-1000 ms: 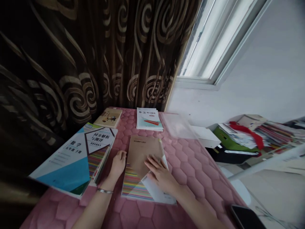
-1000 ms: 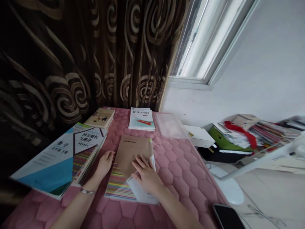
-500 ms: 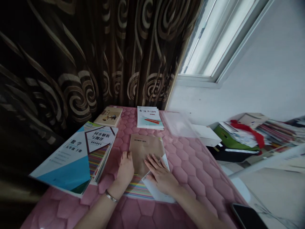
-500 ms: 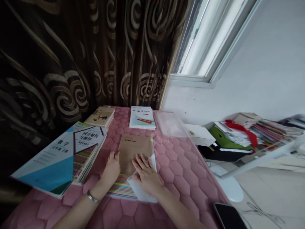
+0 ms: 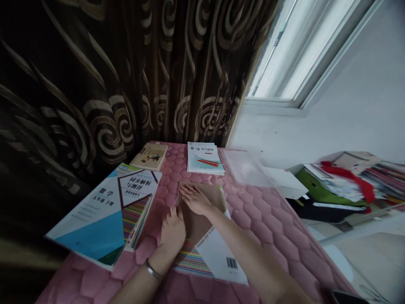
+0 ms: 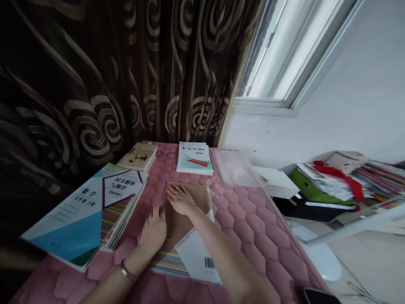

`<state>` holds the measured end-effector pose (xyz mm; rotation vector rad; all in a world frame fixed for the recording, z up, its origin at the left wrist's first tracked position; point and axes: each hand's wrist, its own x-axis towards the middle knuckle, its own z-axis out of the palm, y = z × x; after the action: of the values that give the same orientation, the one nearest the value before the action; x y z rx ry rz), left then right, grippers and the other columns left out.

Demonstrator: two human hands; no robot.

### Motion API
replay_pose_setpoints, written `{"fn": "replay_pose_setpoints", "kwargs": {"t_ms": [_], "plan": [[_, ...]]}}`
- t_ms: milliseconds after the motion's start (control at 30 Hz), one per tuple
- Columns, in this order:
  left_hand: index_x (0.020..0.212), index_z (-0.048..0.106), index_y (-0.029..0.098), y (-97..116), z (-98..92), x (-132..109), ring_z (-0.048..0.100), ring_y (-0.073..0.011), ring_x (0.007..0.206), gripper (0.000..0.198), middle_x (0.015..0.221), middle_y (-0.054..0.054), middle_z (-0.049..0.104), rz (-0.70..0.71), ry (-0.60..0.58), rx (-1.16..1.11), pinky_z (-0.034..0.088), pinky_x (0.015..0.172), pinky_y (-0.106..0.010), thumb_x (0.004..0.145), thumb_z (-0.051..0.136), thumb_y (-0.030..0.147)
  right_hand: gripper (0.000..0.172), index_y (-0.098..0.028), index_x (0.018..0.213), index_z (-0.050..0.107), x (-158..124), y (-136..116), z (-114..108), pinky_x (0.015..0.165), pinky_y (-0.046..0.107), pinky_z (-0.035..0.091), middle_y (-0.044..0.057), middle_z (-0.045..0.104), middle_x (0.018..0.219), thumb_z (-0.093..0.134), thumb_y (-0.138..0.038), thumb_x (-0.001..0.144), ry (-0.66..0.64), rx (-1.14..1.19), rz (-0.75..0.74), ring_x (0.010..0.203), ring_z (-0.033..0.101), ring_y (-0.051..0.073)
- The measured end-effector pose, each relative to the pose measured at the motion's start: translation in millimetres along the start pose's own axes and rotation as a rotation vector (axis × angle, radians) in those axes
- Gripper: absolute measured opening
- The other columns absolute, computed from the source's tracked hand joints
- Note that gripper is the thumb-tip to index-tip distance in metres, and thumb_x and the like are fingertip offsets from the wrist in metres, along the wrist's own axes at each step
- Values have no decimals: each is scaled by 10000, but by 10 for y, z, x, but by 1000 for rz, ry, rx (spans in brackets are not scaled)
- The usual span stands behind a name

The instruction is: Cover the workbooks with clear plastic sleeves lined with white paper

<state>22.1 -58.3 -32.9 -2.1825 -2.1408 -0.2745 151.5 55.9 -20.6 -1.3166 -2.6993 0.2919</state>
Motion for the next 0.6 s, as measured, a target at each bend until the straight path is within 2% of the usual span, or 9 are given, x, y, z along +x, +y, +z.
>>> {"fn": "replay_pose_setpoints", "kwargs": {"t_ms": [100, 200, 367, 433, 533, 600], "plan": [[1257, 561, 124, -13, -3, 19, 640, -214, 864, 462, 1169, -185, 541, 22, -15, 6, 538, 730, -338, 844, 388, 11, 515, -199, 1482, 343, 221, 56, -37, 1187, 446, 151, 23, 300, 1551, 229, -337, 999, 6, -27, 89, 1449, 220, 197], [1227, 574, 100, -20, -20, 36, 644, -210, 818, 437, 1156, -195, 534, 47, -37, 37, 543, 698, -349, 850, 373, 11, 526, -195, 1488, 330, 301, -19, -30, 1189, 457, 133, 30, 280, 1559, 219, -352, 999, 24, -38, 155, 1456, 196, 202], [1259, 552, 96, -28, -20, 55, 650, -204, 807, 416, 1142, -188, 539, 50, -36, 71, 543, 674, -335, 875, 393, 70, 621, -141, 1508, 273, 57, -126, 66, 1193, 446, 104, 67, 186, 1584, 169, -479, 996, 53, -12, 164, 1473, 109, 218], [1287, 529, 95, -28, -14, 52, 647, -200, 804, 428, 1128, -185, 543, 55, -18, 58, 541, 673, -329, 874, 418, 94, 659, -125, 1509, 268, -134, -13, 88, 1192, 434, 108, 93, 183, 1584, 155, -515, 989, 73, -20, 190, 1472, 118, 224], [1285, 531, 88, -22, -22, 43, 653, -205, 812, 427, 1152, -196, 540, 66, -18, 49, 542, 674, -332, 872, 425, 102, 692, -60, 1493, 289, -402, 308, 68, 1182, 453, 135, 156, 208, 1570, 151, -513, 987, 109, -36, 385, 1467, 141, 256], [1286, 532, 77, -34, -43, 50, 663, -216, 812, 423, 1178, -213, 543, 67, -37, 35, 543, 668, -338, 880, 417, 113, 678, -43, 1487, 293, -514, 516, 36, 1172, 456, 164, 171, 217, 1566, 143, -482, 992, 128, -30, 463, 1464, 155, 256]]}}
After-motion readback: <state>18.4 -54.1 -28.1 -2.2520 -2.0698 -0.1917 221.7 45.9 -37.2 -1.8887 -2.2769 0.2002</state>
